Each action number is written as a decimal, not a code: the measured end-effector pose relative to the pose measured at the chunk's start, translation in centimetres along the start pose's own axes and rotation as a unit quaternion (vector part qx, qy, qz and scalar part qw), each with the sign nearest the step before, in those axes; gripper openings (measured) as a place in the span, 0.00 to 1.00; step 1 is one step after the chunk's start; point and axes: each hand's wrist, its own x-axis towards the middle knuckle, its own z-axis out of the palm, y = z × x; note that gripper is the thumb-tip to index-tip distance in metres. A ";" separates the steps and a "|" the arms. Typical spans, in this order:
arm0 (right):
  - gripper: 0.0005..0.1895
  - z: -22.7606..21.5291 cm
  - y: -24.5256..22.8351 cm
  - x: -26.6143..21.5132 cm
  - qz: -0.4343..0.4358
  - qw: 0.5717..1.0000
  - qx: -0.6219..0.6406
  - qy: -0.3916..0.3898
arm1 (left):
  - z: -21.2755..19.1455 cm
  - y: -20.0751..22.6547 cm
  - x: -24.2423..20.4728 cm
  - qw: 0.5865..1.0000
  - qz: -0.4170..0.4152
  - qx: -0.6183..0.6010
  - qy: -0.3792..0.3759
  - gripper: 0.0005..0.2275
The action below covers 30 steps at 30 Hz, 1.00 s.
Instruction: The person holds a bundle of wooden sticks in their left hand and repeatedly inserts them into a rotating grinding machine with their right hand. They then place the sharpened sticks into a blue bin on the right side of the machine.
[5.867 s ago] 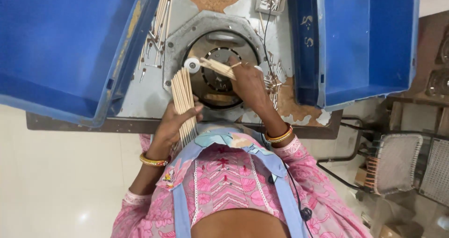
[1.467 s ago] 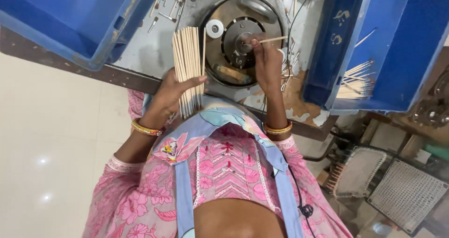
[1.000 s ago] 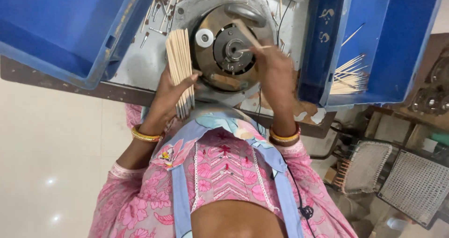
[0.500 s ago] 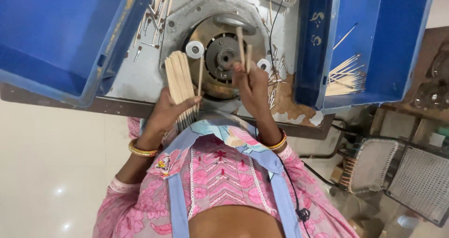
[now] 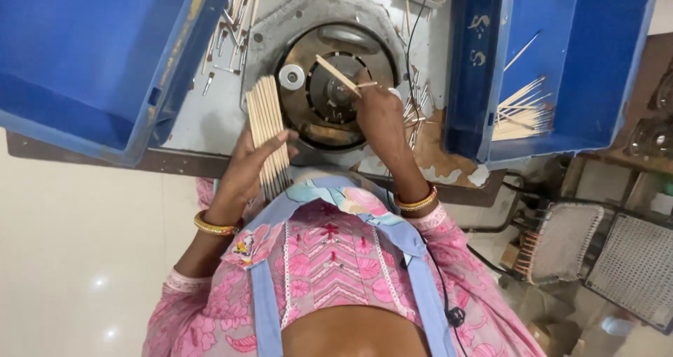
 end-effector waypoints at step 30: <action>0.09 -1.5 -2.0 0.3 -0.095 0.991 0.065 0.069 | -1.1 -0.4 0.9 0.998 0.064 0.013 0.007 0.16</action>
